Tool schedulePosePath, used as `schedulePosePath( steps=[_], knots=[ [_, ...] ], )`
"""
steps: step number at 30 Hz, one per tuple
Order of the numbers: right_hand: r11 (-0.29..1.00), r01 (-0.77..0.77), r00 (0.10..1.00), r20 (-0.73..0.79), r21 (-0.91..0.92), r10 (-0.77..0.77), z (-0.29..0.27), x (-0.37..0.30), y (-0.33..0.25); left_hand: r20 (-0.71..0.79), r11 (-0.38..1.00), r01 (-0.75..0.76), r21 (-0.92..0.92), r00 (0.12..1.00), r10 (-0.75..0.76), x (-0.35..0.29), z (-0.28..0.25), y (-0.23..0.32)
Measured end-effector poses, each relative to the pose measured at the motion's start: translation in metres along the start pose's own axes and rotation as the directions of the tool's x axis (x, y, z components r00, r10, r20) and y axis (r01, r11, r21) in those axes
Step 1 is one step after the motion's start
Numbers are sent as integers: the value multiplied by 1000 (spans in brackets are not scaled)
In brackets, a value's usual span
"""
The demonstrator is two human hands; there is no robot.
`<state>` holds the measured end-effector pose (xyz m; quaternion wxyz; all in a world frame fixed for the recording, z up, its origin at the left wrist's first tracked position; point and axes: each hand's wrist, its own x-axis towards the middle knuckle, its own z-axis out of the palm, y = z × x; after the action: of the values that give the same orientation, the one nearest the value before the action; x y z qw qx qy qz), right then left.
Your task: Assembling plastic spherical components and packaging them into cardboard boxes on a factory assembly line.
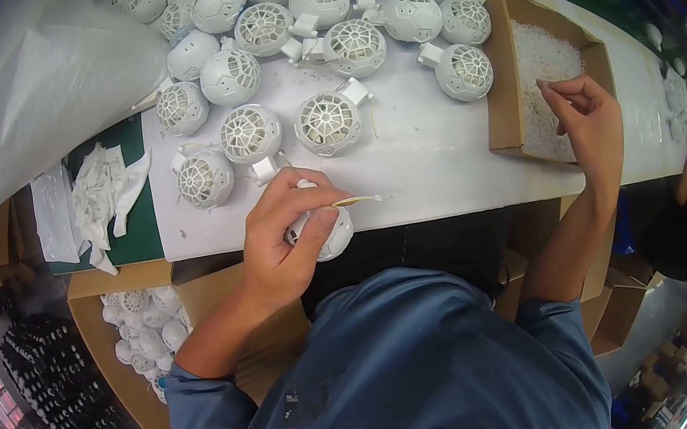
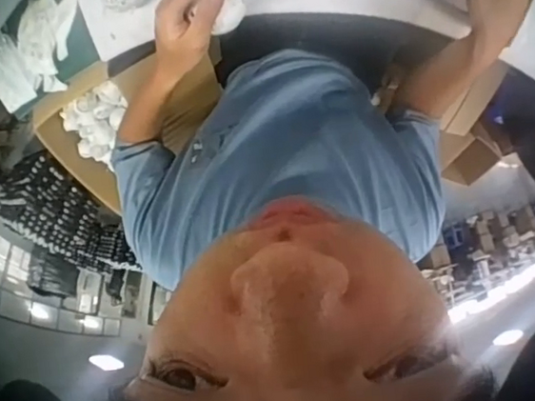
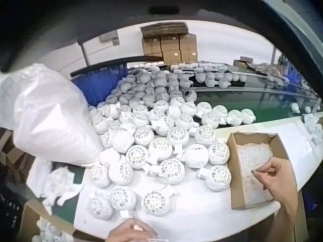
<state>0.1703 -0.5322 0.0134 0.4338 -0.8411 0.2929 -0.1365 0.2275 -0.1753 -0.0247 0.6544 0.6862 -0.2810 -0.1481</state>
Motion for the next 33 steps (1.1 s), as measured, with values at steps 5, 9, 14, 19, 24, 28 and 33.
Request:
schedulePosePath(
  steps=[5, 9, 14, 19, 24, 28, 33],
  knots=[
    [999, 26, 999, 25, 46, -27, 3, 4, 1, -14, 1000, 3, 7, 1000, -3, -2, 0, -1],
    [989, -28, 996, 81, -142, 40, 1, 5, 2, -7, 1000, 11, -4, 1000, -11, -3, 0, 0],
    [955, 59, 996, 85, -290, -35, -1, 9, 9, -11, 1000, 12, 5, 1000, -12, -2, 1, -1],
    [965, 137, 989, 86, -223, -120, 1, 8, 10, -11, 1000, 10, 6, 1000, -10, -1, 2, -1],
    [989, 2, 998, 57, -147, 7, 7, 5, -6, -1, 1000, 12, -7, 1000, -12, -1, 3, 0],
    [993, 4, 996, 90, -117, 7, 9, 10, -2, 97, 996, -3, 93, 995, -6, -5, -7, -3],
    [969, 196, 980, 7, -149, -198, 10, 1, -16, -19, 1000, -9, 17, 1000, 9, 0, 0, 0]
  ],
)
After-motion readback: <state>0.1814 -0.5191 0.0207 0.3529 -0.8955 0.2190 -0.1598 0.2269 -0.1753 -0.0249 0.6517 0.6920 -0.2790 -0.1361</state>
